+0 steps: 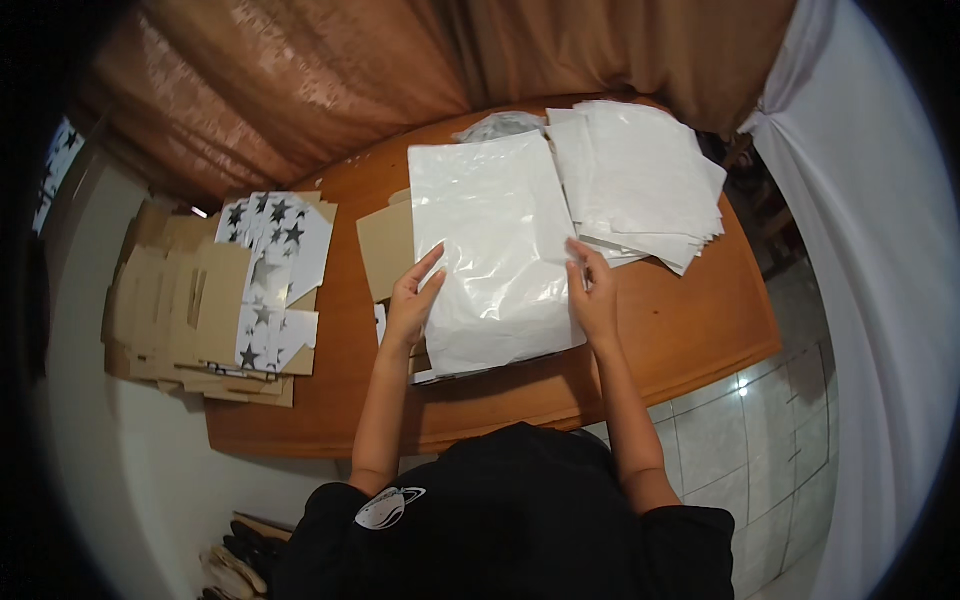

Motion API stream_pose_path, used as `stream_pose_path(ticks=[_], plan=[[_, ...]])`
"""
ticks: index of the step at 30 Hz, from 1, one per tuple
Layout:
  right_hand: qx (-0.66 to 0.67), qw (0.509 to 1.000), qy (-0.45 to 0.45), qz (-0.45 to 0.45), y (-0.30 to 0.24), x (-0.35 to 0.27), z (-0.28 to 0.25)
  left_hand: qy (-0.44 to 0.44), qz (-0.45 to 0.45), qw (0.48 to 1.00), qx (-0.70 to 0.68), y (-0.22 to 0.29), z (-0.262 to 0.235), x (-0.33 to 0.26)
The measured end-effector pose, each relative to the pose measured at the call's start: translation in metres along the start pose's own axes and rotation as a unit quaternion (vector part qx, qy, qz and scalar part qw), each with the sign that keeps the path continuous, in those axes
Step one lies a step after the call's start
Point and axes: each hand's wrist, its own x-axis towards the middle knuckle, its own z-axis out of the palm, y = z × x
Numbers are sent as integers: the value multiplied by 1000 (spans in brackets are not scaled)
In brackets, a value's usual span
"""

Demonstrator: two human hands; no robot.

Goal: Folding cardboard into shoe boxes, placing tissue paper and silica gel inside, and stacking the completed boxes on a shelf.

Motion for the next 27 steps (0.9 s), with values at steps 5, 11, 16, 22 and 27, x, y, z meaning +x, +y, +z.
stream_pose_path(ticks=[5, 11, 16, 22, 27], plan=[[-40, 994, -98, 30, -2, -8, 37, 92, -43, 995, 23, -18, -47, -30], [-280, 945, -132, -108, 0, -15, 48, 168, -72, 971, 151, -29, -67, -43], [-324, 932, -125, -103, -7, -14, 46, 184, 49, 930, 313, -35, -61, -43], [-259, 957, -131, 4, -3, -10, 41, 253, -20, 948, 193, -26, -59, -35], [-305, 943, -127, -40, -2, -11, 43, 228, -52, 951, 204, -17, -62, -31]])
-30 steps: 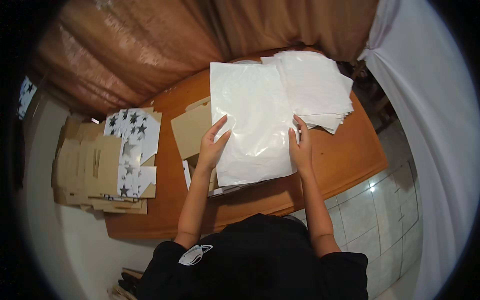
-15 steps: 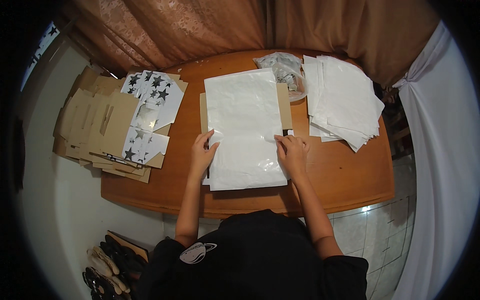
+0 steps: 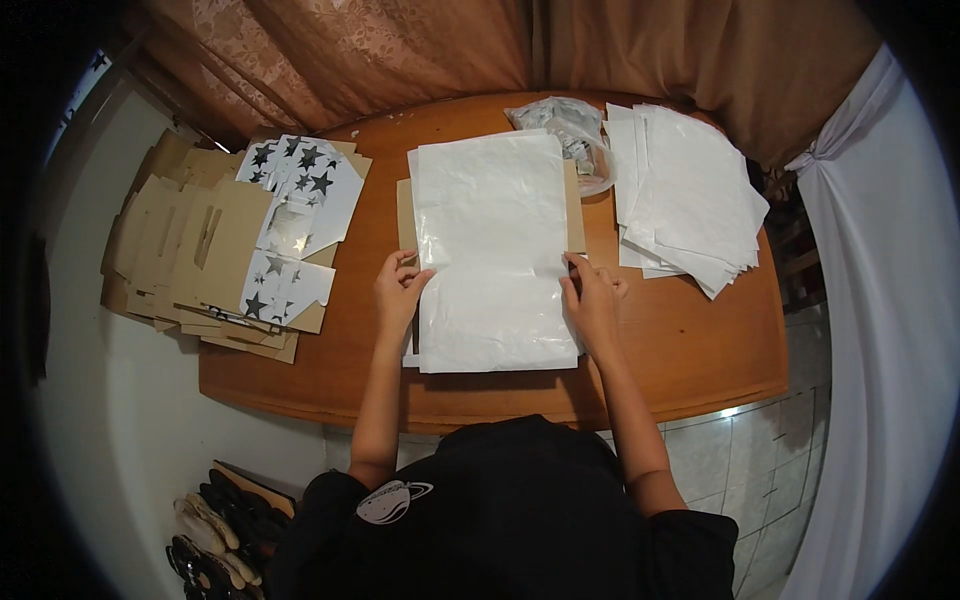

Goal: Folding cardboard into shoe boxes, placing tissue paper and silica gel inside, and stacking the completed boxes on a shelf.

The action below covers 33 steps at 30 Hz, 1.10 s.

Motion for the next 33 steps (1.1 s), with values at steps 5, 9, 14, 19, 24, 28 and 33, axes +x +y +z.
stream_pose_path(ticks=[5, 9, 14, 19, 24, 28, 33], plan=[[-48, 996, -8, -70, -5, 1, -2, -2, 45, 999, -11, -6, 1, 0], [-93, 993, -34, -66, -6, 2, -2, -14, 76, 993, 94, 6, -3, -4], [-117, 984, 16, -134, -7, 2, -1, 36, 158, 971, 178, 2, 5, 8], [-85, 994, -3, -71, -5, 14, 5, 52, 115, 990, 64, -10, 18, 50], [-84, 996, -35, -25, -7, 17, 7, 58, 88, 994, -16, -16, 27, 74], [-85, 990, 45, -105, -1, 17, 13, 95, 81, 992, 19, -4, 31, 74], [-65, 993, 44, -92, -3, 20, 12, 110, 139, 984, -36, -17, 30, 78]])
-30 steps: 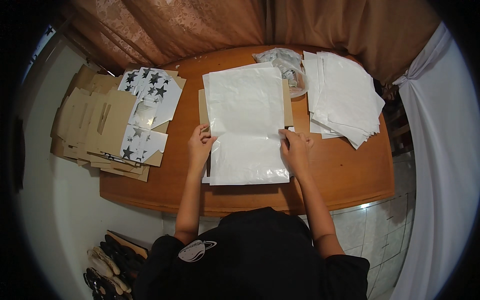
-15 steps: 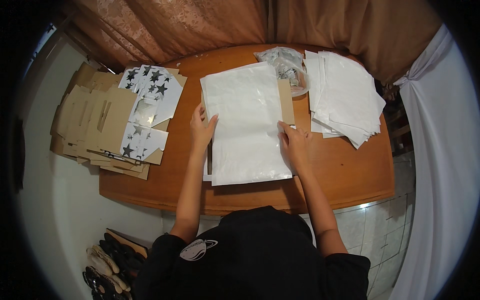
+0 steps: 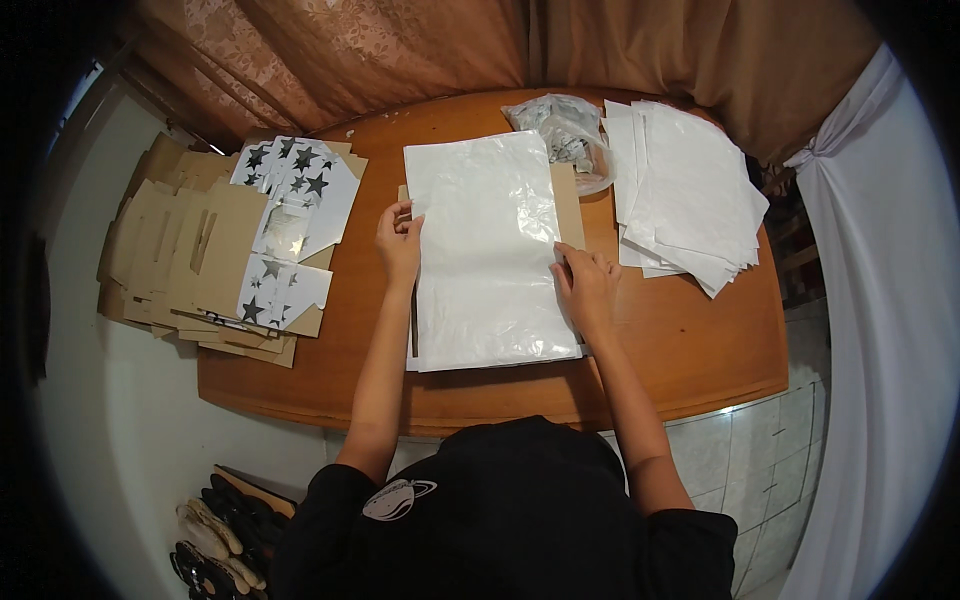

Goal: Folding cardboard into shoe boxes, placing tissue paper and silica gel inside, and stacking the completed boxes on a shelf.

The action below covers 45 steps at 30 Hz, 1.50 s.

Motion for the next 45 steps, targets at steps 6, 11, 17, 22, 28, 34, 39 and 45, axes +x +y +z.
stream_pose_path(ticks=[6, 11, 17, 22, 28, 34, 39, 45], plan=[[-1, 999, -31, 14, 7, 5, -2, -25, -40, 998, -32, -4, -3, 7], [-47, 998, -3, -44, 7, 5, 0, -58, -102, 993, -5, 5, -9, 9], [-51, 997, -35, -44, 11, -2, -8, -264, 234, 898, 263, 51, -29, -29], [-48, 972, -131, -191, 4, 15, -8, -398, 297, 788, 363, 30, -20, -57], [-179, 928, -230, -234, 5, 13, 27, -348, 347, 760, 425, 6, -7, -72], [-206, 921, -245, -222, -2, 7, 18, -359, 356, 747, 431, 4, -12, -74], [-42, 988, -111, -98, 8, 24, 11, -301, 329, 779, 441, 44, -17, -59], [95, 992, -52, 67, 15, 41, 17, -86, 25, 984, 153, 13, -10, -28]])
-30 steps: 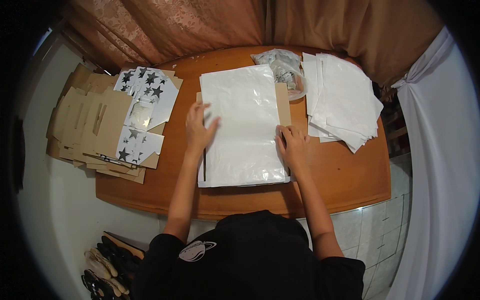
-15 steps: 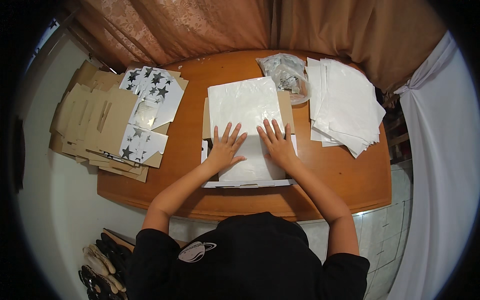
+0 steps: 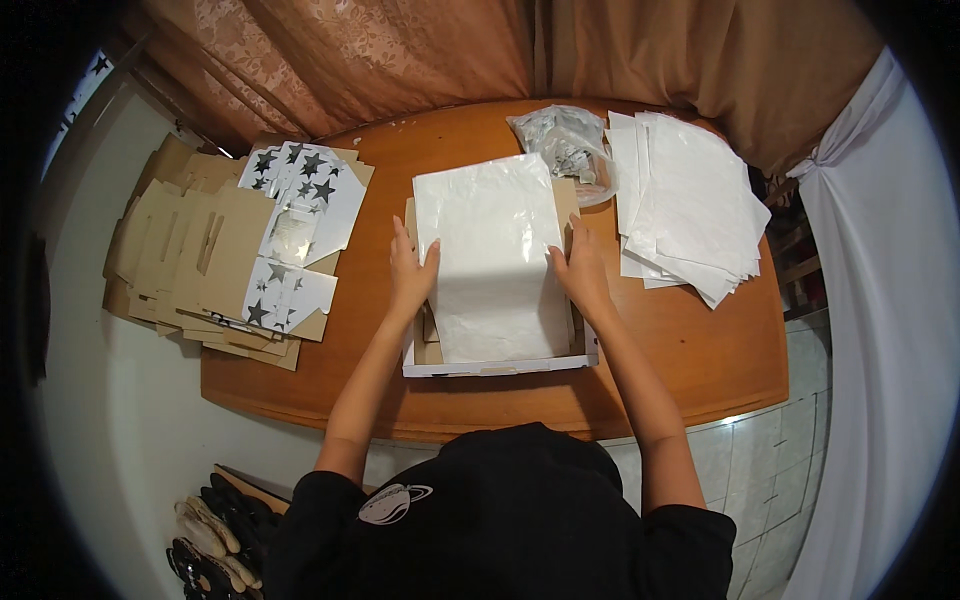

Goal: Folding cardboard into shoe boxes, placing tissue paper and silica gel inside, and stacking the completed boxes on a shelf.

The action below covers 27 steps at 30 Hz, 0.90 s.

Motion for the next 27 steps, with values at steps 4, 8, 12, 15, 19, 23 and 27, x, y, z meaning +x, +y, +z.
stream_pose_path(ticks=[4, 8, 12, 15, 19, 23, 27], plan=[[-14, 1000, 11, 5, 1, 4, 4, -6, -154, 982, -108, -9, 1, 17], [150, 982, -58, 98, 7, 11, 2, -7, -188, 945, -269, -2, -6, 25], [198, 976, -31, 82, 20, 9, 4, -29, -187, 930, -315, 12, -15, 29], [219, 971, -28, 97, 25, 2, -1, -20, -152, 931, -330, 6, -15, 27], [143, 984, -27, 107, 26, -9, -7, -28, -104, 937, -331, -1, -7, 18], [48, 996, 35, 67, 21, -11, -7, -1, -93, 952, -293, -3, -6, 20], [2, 995, 11, 94, 15, -16, -9, -22, -89, 969, -231, -1, -6, 17]])
